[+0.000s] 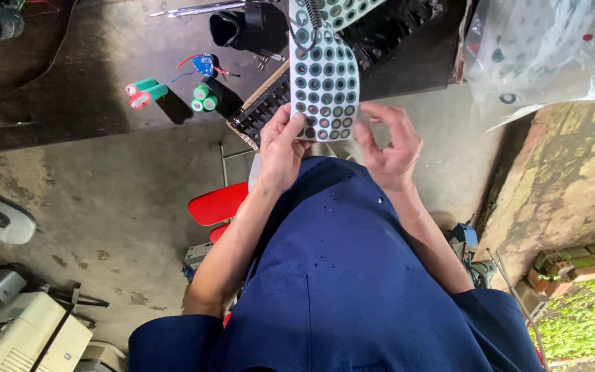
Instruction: The person handles a battery pack, picks up a fan assembly, and works with small electronic components and adhesive stickers at a workbench.
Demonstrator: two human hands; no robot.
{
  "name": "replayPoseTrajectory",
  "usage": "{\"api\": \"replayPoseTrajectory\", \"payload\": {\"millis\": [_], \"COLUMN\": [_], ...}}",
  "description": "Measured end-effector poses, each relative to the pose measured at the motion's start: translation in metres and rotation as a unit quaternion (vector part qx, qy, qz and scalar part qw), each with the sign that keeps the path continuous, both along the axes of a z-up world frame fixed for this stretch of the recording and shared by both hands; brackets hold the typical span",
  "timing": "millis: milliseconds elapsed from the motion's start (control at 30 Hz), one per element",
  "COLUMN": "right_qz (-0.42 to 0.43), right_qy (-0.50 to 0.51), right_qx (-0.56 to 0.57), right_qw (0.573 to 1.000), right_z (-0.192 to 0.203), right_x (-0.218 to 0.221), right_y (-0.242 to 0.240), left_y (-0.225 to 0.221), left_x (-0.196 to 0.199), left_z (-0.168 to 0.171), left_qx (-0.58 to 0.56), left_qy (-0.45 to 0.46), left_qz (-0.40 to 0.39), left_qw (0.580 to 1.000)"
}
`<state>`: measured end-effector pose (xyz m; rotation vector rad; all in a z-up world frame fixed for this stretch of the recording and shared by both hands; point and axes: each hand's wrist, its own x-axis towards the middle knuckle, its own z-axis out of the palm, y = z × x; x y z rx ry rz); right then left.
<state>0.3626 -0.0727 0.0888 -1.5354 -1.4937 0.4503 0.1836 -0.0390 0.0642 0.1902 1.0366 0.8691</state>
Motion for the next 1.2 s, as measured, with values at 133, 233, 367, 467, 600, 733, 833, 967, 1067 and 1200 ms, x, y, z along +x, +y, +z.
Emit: {"api": "replayPoseTrajectory", "payload": {"millis": [133, 233, 367, 467, 600, 733, 833, 967, 1067, 1200], "right_qz": [-0.11, -0.172, -0.214, -0.281, -0.251, -0.276, -0.259, -0.198, -0.068, 0.075], "right_qy": [0.212, 0.387, 0.569, 0.611, 0.589, 0.576, 0.393, 0.044, -0.01, -0.048], "right_qx": [-0.191, -0.26, -0.368, -0.37, -0.381, -0.308, -0.287, -0.156, -0.094, -0.097], "right_qw": [0.952, 0.868, 0.703, 0.641, 0.667, 0.706, 0.834, 0.967, 0.993, 0.991], "right_z": [0.001, -0.013, -0.009, -0.001, -0.001, -0.002, -0.013, -0.032, -0.014, 0.035], "right_x": [-0.003, -0.002, -0.015, -0.035, -0.045, -0.031, -0.016, -0.008, -0.031, -0.074], "right_y": [0.003, 0.006, 0.013, 0.025, 0.025, 0.029, 0.017, -0.013, -0.007, 0.024], "left_y": [-0.006, -0.007, -0.006, -0.014, -0.007, -0.001, 0.002, 0.001, -0.007, -0.013], "left_x": [-0.03, -0.046, -0.066, -0.08, -0.085, -0.088, -0.081, -0.069, -0.06, -0.056], "left_z": [0.002, 0.008, 0.024, 0.015, 0.014, 0.003, 0.008, 0.01, 0.005, 0.013], "left_qx": [-0.034, -0.036, -0.05, -0.085, -0.077, -0.038, -0.068, -0.078, -0.094, -0.074], "left_qy": [0.0, -0.006, -0.02, -0.046, -0.01, 0.132, 0.169, 0.175, 0.129, 0.049], "left_qz": [-0.012, -0.048, -0.105, -0.108, -0.136, -0.141, -0.093, -0.049, -0.011, 0.012], "left_qw": [0.999, 0.998, 0.993, 0.989, 0.988, 0.98, 0.979, 0.98, 0.987, 0.996]}}
